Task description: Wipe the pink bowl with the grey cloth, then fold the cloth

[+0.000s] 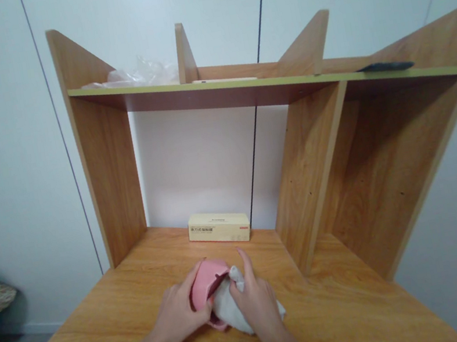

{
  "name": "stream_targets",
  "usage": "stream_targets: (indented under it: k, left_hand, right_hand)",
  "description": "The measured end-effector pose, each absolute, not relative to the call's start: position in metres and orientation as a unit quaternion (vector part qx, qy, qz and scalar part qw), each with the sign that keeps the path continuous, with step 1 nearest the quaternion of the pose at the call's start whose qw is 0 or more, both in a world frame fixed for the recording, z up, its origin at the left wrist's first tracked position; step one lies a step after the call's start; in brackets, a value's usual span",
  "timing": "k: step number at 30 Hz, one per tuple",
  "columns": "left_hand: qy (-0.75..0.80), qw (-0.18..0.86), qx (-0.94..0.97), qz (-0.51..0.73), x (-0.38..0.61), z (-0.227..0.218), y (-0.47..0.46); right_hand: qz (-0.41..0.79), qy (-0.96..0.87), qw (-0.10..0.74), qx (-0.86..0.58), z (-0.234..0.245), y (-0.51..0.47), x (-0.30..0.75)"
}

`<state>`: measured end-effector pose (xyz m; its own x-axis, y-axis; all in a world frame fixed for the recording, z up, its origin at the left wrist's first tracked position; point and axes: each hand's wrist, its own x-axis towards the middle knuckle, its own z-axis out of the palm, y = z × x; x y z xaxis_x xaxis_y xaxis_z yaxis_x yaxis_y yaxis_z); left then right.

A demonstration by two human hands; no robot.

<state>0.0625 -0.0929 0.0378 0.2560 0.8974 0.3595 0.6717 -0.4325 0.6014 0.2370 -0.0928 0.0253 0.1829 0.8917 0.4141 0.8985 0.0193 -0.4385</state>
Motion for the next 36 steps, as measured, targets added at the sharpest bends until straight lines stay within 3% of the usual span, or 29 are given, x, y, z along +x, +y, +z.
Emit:
stream_targets:
  k: [4, 15, 18, 24, 31, 36]
  left_hand:
    - [0.466, 0.143, 0.809, 0.329, 0.061, 0.036, -0.095]
    - [0.362, 0.316, 0.741, 0.468, 0.071, 0.021, -0.084]
    - [0.369, 0.340, 0.726, 0.471, 0.072, 0.023, -0.085]
    - [0.418, 0.262, 0.761, 0.421, 0.065, 0.034, -0.088]
    - [0.449, 0.358, 0.659, 0.486, 0.065, 0.029, -0.074]
    - [0.442, 0.511, 0.506, 0.536, 0.064, 0.012, -0.059]
  right_hand:
    - [-0.026, -0.681, 0.284, -0.674, 0.025, -0.094, 0.243]
    - [0.098, -0.605, 0.492, -0.619, 0.013, -0.087, 0.239]
    - [0.088, -0.614, 0.452, -0.641, 0.017, -0.089, 0.237]
    - [-0.061, -0.633, 0.271, -0.723, 0.032, -0.096, 0.238]
    - [-0.061, -0.637, 0.315, -0.701, 0.032, -0.097, 0.240]
    - [0.001, -0.604, 0.317, -0.731, 0.030, -0.084, 0.265]
